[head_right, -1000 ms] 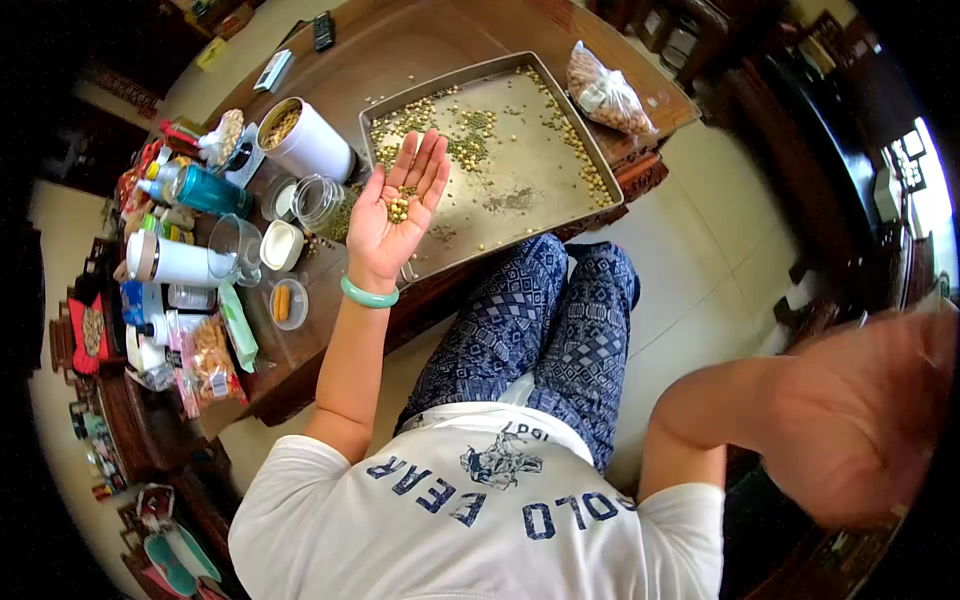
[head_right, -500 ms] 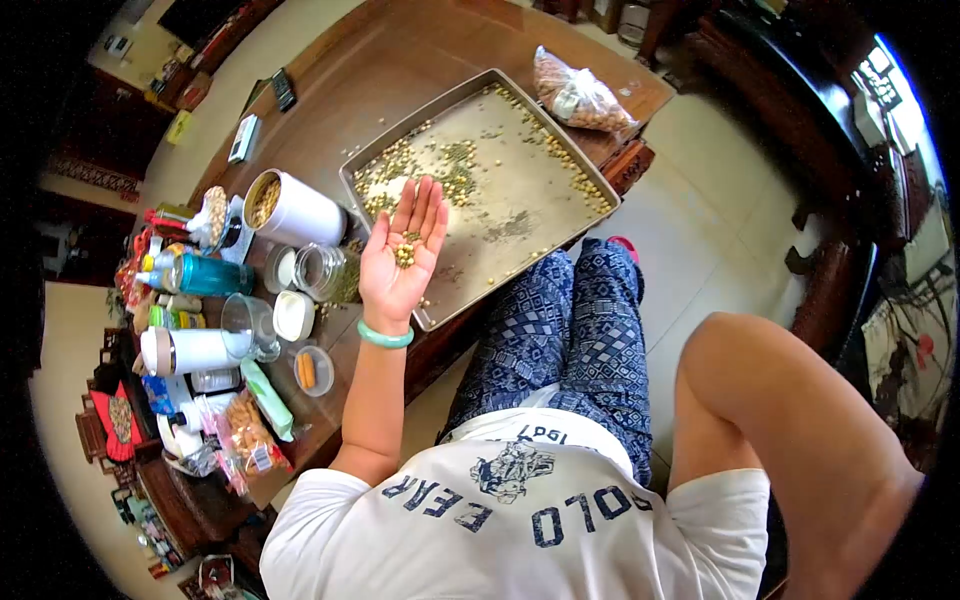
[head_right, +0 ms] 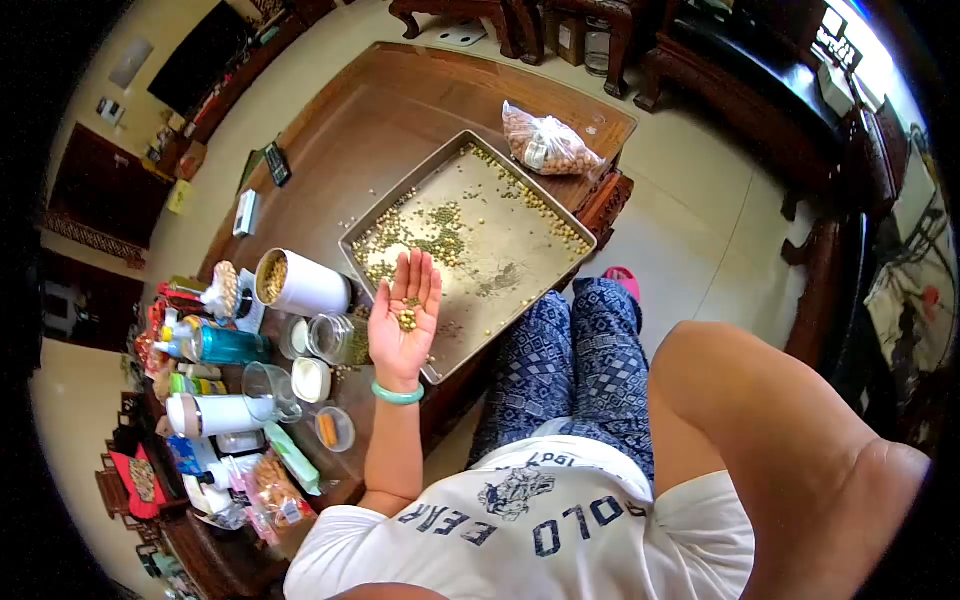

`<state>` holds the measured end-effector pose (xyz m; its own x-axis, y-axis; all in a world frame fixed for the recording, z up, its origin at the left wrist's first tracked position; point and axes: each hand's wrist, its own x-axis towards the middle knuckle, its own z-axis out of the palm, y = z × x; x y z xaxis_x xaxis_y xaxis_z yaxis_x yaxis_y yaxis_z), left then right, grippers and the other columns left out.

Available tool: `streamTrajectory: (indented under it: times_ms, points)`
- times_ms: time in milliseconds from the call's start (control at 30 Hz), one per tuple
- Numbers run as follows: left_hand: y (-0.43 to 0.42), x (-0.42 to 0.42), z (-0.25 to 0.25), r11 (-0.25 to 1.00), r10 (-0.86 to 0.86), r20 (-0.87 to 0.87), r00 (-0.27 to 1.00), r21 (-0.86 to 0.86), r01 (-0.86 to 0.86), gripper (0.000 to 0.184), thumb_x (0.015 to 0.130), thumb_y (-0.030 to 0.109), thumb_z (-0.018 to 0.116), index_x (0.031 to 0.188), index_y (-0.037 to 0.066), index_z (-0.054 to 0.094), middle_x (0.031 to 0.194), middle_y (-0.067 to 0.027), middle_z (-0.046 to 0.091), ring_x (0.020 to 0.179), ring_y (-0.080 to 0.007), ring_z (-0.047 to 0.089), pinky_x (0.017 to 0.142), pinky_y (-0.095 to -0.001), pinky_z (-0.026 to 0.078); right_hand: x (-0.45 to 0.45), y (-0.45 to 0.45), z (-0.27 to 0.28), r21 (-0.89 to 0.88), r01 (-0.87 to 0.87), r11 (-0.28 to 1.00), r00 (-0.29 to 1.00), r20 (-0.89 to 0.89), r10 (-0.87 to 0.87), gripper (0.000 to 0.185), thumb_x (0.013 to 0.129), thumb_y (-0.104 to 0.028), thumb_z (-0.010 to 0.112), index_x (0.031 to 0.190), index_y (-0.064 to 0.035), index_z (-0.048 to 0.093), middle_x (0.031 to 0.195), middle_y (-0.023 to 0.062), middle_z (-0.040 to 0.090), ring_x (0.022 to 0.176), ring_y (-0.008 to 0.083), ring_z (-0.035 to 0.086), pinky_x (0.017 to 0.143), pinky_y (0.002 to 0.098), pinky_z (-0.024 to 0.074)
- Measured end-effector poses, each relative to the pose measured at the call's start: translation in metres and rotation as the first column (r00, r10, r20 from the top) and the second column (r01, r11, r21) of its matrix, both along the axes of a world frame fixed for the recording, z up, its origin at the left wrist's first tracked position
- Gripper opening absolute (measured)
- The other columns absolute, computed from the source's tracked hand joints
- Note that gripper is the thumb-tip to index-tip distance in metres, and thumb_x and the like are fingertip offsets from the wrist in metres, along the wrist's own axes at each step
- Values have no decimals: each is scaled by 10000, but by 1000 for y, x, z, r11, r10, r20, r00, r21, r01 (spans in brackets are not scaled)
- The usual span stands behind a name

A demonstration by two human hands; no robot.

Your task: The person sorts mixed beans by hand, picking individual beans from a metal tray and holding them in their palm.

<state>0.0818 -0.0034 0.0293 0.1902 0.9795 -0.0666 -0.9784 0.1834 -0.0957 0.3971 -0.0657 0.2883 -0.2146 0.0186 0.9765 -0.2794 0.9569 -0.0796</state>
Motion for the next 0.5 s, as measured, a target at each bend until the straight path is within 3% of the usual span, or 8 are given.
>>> streamTrajectory:
  times_ms: [133, 500]
  points:
    - [0, 0, -4, 998, -32, 29, 999, 52, 30, 497, 1046, 303, 292, 1330, -62, 475, 1401, -211, 474, 1353, -329, 397, 1175, -460, 277, 2, -5, -2, 12, -8, 1000, 1000, -28, 9, 264, 941, -178, 476, 1120, 5, 543, 1110, 141, 523, 1087, 238, 464, 972, 365, 349]
    - [0, 0, -8, 999, -34, 23, 999, -9, 34, 465, 1041, 273, 304, 1318, -48, 495, 1385, -210, 492, 1340, -329, 416, 1172, -471, 283, 4, -14, -7, -6, 8, 1000, 999, -48, -9, 304, 957, -205, 452, 1162, 9, 521, 1165, 148, 508, 1134, 243, 449, 1005, 367, 330]
